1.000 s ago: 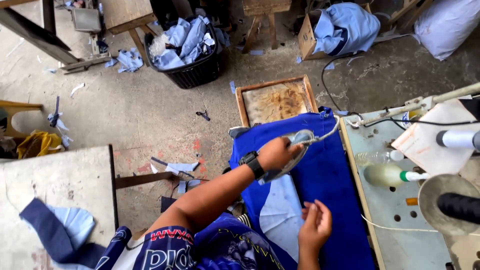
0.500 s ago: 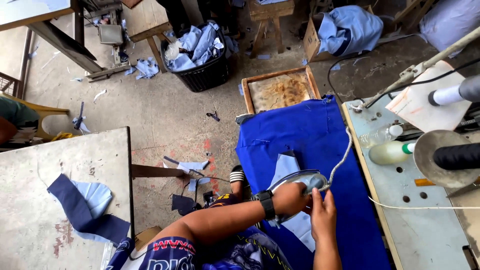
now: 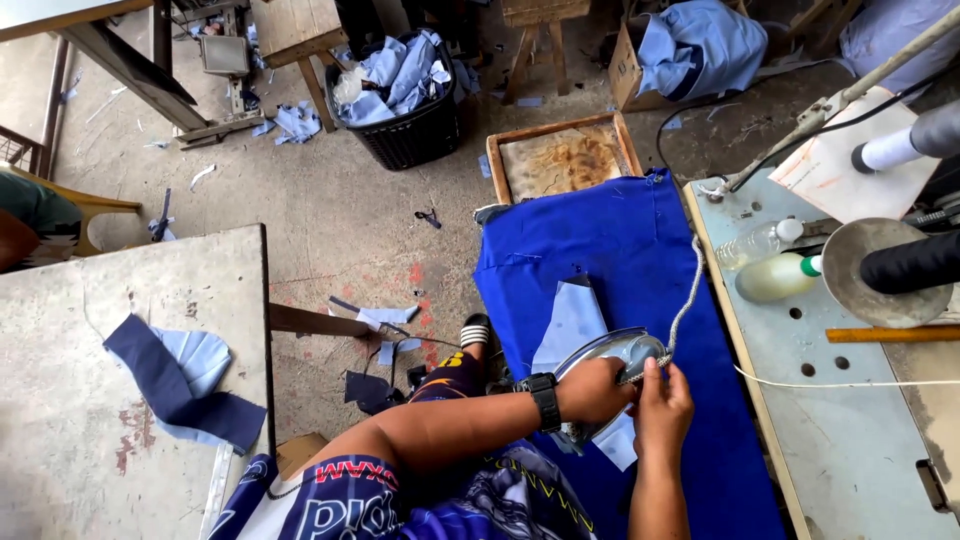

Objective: The person irons a light blue fabric piece on a blue ironing board. They spray the fabric with water from a spray bottle, then use a steam iron to press it flat. The person repeats this process on another fabric piece.

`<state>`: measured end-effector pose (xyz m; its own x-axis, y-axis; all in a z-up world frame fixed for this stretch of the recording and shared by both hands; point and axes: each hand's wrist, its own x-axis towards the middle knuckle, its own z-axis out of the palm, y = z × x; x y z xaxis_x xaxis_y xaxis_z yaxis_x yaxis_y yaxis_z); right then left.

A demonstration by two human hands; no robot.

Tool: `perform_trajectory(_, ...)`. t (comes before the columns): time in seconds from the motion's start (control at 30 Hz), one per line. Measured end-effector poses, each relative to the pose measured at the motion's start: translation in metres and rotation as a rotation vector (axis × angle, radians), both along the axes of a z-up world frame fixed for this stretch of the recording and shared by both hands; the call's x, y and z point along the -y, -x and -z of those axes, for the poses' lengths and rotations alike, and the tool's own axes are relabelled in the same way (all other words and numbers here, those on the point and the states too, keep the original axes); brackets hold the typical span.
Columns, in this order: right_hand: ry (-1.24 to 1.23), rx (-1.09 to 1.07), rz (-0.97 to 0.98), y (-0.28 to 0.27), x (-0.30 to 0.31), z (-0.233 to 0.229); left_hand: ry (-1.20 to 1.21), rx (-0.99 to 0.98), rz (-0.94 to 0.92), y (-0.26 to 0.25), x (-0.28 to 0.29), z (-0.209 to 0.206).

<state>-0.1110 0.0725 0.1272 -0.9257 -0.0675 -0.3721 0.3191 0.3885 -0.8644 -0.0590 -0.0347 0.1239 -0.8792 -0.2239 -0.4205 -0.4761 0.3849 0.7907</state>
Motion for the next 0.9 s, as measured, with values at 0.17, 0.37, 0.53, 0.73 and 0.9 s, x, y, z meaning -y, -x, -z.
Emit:
perform_trajectory(0.17, 0.118, -0.104, 0.111, 0.01, 0.001, 0.029, 0.056, -0.017, -0.025, 0.002, 0.003, 0.017)
perform_trajectory(0.37, 0.092, -0.445, 0.126, 0.02, 0.007, 0.058, -0.028, 0.112, -0.044, 0.006, 0.011, 0.017)
perform_trajectory(0.53, -0.181, -0.491, -0.228, 0.019, 0.018, 0.046, -0.083, 0.098, -0.063, 0.006, 0.018, 0.023)
perform_trajectory(0.73, -0.247, -0.162, -0.206, 0.003, -0.001, 0.07, -0.194, 0.126, -0.087, 0.008, 0.012, 0.021)
perform_trajectory(0.9, 0.247, 0.024, 0.05, -0.004, 0.007, 0.058, -0.063, 0.055, 0.229, 0.008, 0.002, 0.024)
